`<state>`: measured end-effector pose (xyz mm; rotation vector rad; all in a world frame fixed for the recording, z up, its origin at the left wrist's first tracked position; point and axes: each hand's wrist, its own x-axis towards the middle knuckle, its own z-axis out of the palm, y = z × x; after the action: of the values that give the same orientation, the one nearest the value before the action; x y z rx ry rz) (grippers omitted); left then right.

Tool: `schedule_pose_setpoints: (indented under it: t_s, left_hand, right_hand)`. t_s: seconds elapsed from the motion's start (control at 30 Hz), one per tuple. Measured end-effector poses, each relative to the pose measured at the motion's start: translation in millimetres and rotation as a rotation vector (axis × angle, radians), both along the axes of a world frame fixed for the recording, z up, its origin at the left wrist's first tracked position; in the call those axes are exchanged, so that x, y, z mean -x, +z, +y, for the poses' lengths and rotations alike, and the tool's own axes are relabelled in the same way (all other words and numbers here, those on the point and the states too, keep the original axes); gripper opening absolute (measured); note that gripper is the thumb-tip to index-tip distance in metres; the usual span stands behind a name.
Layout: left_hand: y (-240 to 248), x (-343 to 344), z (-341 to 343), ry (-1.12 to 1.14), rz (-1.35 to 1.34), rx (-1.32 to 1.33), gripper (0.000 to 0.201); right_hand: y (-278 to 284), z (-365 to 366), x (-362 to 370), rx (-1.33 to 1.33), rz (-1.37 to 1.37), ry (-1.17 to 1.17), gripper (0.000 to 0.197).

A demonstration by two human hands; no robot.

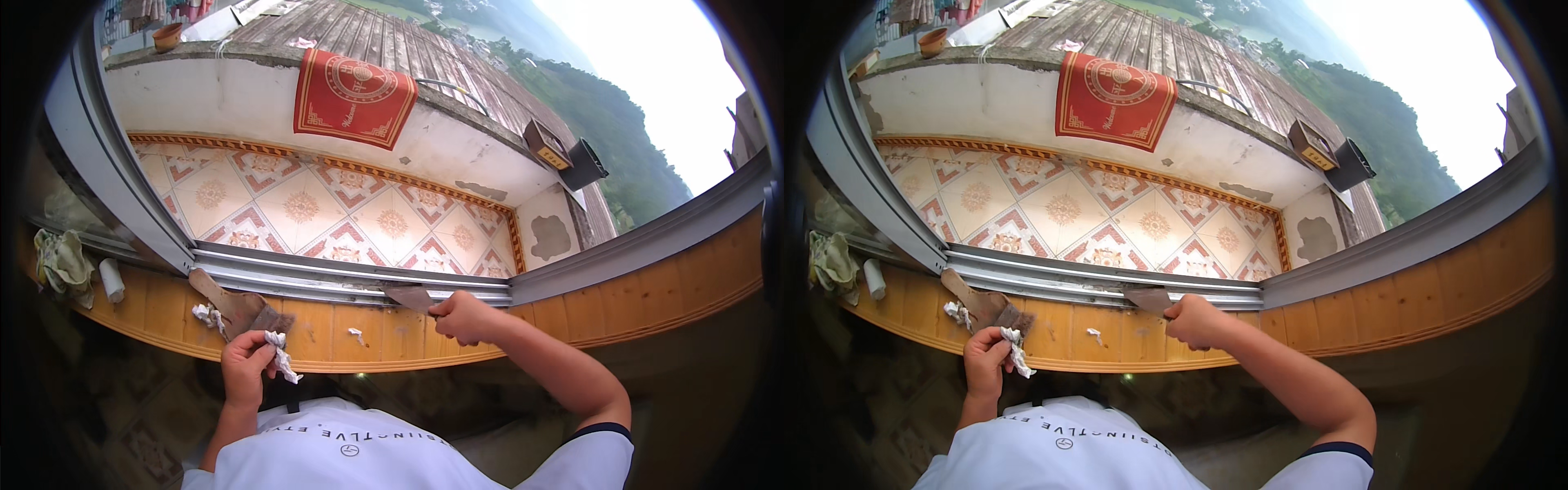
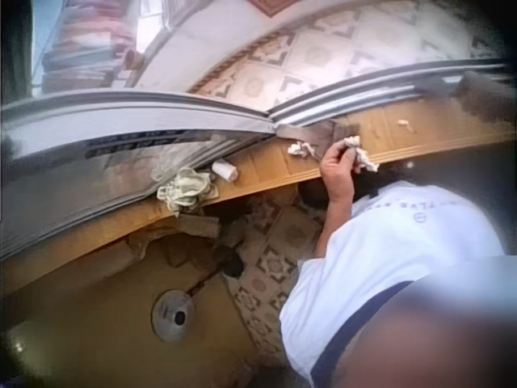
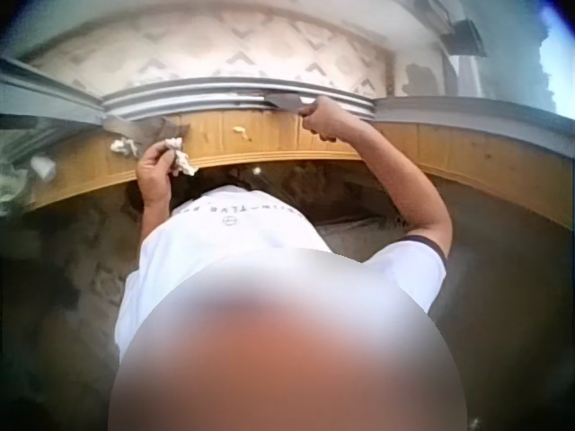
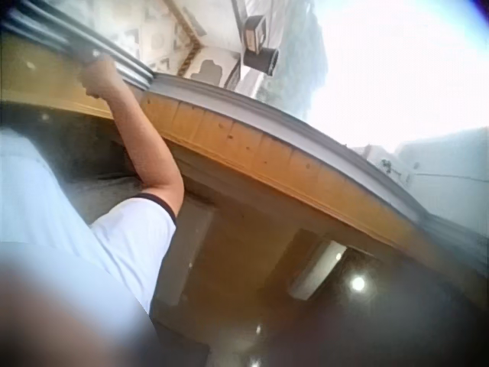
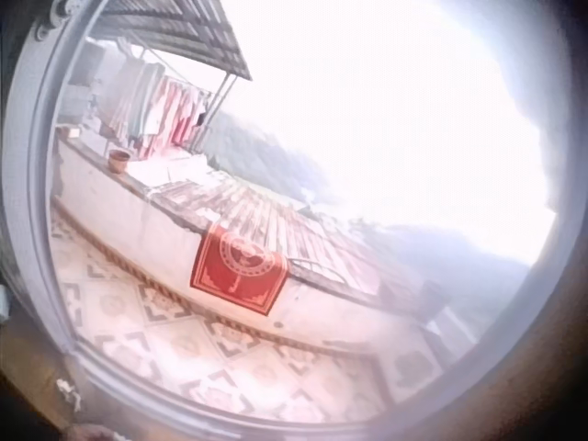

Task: The person uses a metal scraper to remove debris from a window track and wipes the area with a cloth. The person repeatedly scrapes along the track and wipes away the loosened material.

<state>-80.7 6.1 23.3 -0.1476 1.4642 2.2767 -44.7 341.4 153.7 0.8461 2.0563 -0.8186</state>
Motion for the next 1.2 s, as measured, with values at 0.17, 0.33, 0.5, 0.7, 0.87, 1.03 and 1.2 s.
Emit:
schedule_pose_setpoints:
  t_s: [0.17, 0.33, 0.5, 0.7, 0.87, 1.03, 1.2]
  left_hand:
    - [2.8, 23.1, -6.9, -0.09, -0.022, -0.039, 0.01]
    - [6.6, 42.1, -8.0, -0.166, 0.016, -0.041, 0.009]
    - [12.8, 50.2, 0.4, -0.241, 0.006, -0.099, 0.01]
    - [23.5, 46.1, 1.6, -0.252, 0.048, -0.067, 0.011]
    - [24.9, 35.8, -4.7, -0.217, 0.074, -0.025, 0.01]
    - [25.5, 32.5, -2.4, -0.209, 0.075, -0.034, 0.01]
    - [28.2, 31.4, 2.3, -0.208, 0.085, -0.027, 0.009]
  right_hand:
    - [-27.9, -29.2, -18.0, -0.015, 0.196, -0.07, 0.037]
    - [-59.5, -51.3, -46.6, -0.165, 0.46, 0.012, 0.043]
    - [-75.6, -61.6, -63.0, -0.228, 0.578, -0.026, 0.048]
    - [-75.6, -71.1, -65.3, -0.267, 0.638, -0.073, 0.045]
    - [-88.3, -73.5, -74.0, -0.296, 0.696, -0.061, 0.046]
    - [-100.5, -72.8, -80.7, -0.307, 0.747, -0.061, 0.046]
    - [-94.2, -75.3, -81.2, -0.285, 0.696, -0.099, 0.046]
